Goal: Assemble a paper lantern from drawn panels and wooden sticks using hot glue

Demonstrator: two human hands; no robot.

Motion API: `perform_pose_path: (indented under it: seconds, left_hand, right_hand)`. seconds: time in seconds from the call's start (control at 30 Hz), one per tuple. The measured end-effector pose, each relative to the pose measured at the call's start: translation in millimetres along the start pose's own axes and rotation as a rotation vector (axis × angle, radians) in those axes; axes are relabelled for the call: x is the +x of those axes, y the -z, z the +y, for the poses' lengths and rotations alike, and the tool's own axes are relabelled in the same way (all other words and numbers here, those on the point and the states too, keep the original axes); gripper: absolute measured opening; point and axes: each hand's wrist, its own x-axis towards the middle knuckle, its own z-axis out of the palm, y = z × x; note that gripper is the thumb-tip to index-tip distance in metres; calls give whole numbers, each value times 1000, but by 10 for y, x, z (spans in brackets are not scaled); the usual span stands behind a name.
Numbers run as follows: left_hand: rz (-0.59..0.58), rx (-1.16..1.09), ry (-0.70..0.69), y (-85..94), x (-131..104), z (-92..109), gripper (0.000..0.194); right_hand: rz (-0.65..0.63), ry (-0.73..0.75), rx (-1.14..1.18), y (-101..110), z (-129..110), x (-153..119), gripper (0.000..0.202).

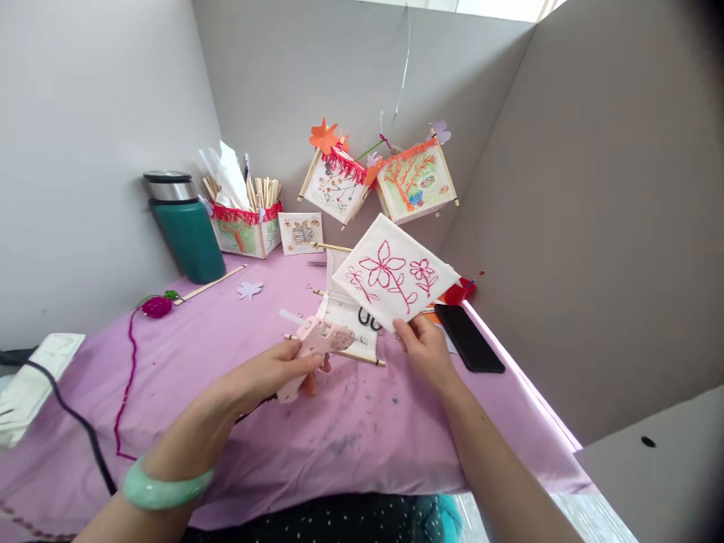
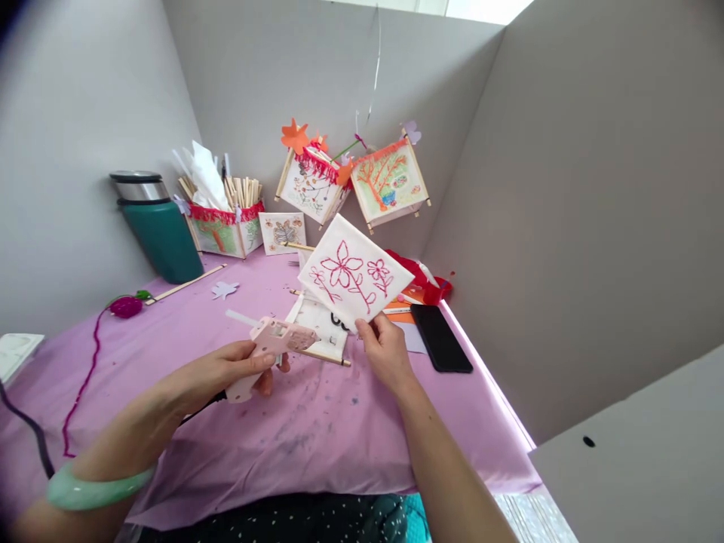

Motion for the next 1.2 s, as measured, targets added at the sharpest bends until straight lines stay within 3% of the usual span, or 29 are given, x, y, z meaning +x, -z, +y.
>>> perform_pose_path:
  seconds: [0.1,0.37,1.2]
  left_hand:
    - [-43,-42,15,-117,79,25,40]
    - [-19,-48,110,-269,202,43,30]
    - [39,5,120,-336,263,-15,26]
  right_hand:
    - [18,9,-25,4,1,-6,30]
    - [20,32,-40,6,0,-12,28]
    - [31,74,-41,6,-41,-21,25]
